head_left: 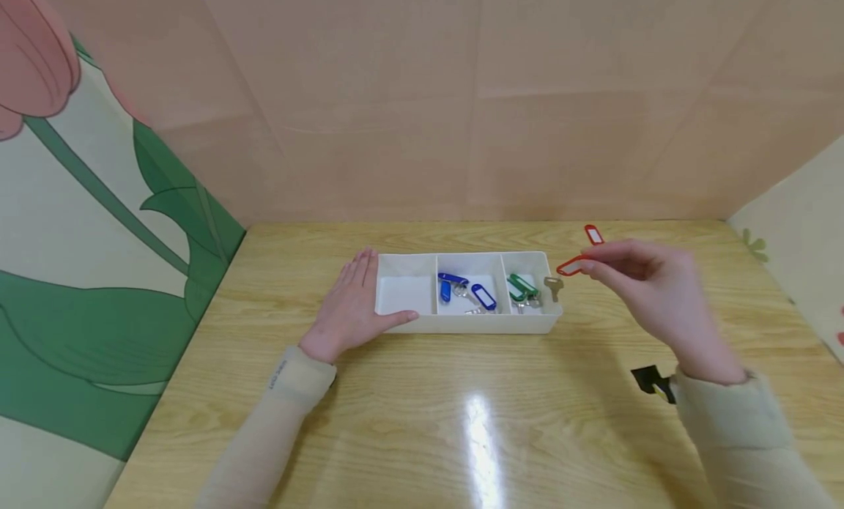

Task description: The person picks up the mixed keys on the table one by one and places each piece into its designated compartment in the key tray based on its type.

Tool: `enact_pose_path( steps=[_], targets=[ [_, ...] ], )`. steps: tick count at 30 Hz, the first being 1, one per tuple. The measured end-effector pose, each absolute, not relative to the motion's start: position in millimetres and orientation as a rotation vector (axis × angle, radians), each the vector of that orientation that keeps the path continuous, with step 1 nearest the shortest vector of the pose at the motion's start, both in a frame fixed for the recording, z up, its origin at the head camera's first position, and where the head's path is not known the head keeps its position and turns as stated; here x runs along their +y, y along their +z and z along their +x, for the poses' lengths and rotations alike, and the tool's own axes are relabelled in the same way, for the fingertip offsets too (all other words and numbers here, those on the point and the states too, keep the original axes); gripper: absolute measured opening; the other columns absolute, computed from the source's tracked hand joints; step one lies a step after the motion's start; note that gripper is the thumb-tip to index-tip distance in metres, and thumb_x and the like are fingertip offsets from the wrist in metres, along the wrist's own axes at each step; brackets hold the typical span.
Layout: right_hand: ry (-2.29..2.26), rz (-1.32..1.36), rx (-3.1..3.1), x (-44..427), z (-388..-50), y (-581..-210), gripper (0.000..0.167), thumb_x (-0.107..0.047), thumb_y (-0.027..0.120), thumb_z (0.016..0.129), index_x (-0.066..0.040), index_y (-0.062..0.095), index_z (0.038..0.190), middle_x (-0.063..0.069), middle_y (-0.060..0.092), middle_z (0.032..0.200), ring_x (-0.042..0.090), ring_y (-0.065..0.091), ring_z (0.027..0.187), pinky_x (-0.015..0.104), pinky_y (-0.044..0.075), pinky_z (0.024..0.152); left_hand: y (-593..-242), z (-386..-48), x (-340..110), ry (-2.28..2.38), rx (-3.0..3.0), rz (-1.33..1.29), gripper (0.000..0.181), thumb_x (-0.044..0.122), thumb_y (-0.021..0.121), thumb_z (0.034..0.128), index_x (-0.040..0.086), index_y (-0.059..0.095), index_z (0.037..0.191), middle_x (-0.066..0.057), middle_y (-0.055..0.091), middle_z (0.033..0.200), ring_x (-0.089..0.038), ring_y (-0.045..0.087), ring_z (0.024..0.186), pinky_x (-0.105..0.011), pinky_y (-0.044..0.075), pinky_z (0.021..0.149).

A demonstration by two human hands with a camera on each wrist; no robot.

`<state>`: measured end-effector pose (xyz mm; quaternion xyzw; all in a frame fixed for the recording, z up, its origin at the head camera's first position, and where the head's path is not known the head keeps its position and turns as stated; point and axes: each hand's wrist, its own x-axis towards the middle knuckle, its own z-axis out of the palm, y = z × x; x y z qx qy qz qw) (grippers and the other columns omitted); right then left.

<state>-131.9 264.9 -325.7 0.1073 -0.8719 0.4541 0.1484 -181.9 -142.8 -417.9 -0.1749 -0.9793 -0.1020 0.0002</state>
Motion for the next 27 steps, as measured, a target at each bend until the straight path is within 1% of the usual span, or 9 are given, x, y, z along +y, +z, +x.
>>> enact_pose_path(
  steps=[6, 10, 15, 17, 20, 27],
  targets=[
    [1.318, 0.327, -2.502, 255, -133, -327, 0.019, -0.012, 0.081, 0.089, -0.01, 0.08, 0.108, 0.0, 0.077, 0.098, 0.006, 0.071, 0.082, 0.013, 0.053, 0.068, -419, -182, -144, -0.333, -3.071, -0.552, 0.129, 0.091, 0.041, 0.082, -0.006, 0.006, 0.16, -0.022, 0.005, 0.167, -0.032, 0.005, 0.154, -0.04, 0.005, 0.124],
    [1.327, 0.368, -2.489, 246, -136, -326, 0.019, -0.01, 0.082, 0.088, -0.012, 0.08, 0.107, 0.0, 0.077, 0.098, 0.006, 0.071, 0.082, 0.013, 0.054, 0.069, -419, -183, -144, -0.335, -3.078, -0.546, 0.129, 0.091, 0.041, 0.0823, -0.006, 0.005, 0.16, -0.021, 0.003, 0.168, -0.031, 0.003, 0.154, -0.04, 0.004, 0.124],
    [1.374, 0.465, -2.462, 233, -139, -322, 0.018, -0.008, 0.082, 0.088, -0.011, 0.08, 0.106, 0.004, 0.076, 0.097, 0.011, 0.072, 0.084, 0.015, 0.056, 0.073, -418, -182, -145, -0.325, -3.081, -0.543, 0.129, 0.091, 0.04, 0.0822, -0.005, 0.004, 0.16, -0.021, 0.003, 0.168, -0.03, 0.002, 0.154, -0.039, 0.003, 0.124],
    [1.401, 0.494, -2.46, 228, -140, -320, 0.017, -0.008, 0.08, 0.089, -0.01, 0.08, 0.106, 0.004, 0.076, 0.098, 0.014, 0.072, 0.085, 0.017, 0.056, 0.074, -418, -182, -145, -0.322, -3.083, -0.543, 0.129, 0.091, 0.039, 0.0819, -0.005, 0.004, 0.16, -0.021, 0.002, 0.168, -0.03, 0.002, 0.154, -0.039, 0.003, 0.124],
    [1.432, 0.525, -2.462, 221, -142, -318, 0.016, -0.008, 0.079, 0.09, -0.01, 0.08, 0.106, 0.004, 0.076, 0.1, 0.016, 0.072, 0.087, 0.018, 0.056, 0.076, -418, -182, -144, -0.327, -3.092, -0.54, 0.129, 0.092, 0.038, 0.0818, -0.005, 0.003, 0.16, -0.02, 0.001, 0.168, -0.03, 0.001, 0.154, -0.038, 0.002, 0.123],
    [1.525, 0.598, -2.425, 203, -147, -320, 0.02, -0.004, 0.08, 0.089, -0.007, 0.08, 0.108, 0.006, 0.076, 0.101, 0.012, 0.073, 0.086, 0.02, 0.057, 0.075, -417, -182, -144, -0.335, -3.092, -0.537, 0.13, 0.092, 0.04, 0.0813, -0.004, 0.003, 0.16, -0.02, 0.001, 0.168, -0.03, 0.001, 0.154, -0.039, 0.002, 0.123]
  ],
)
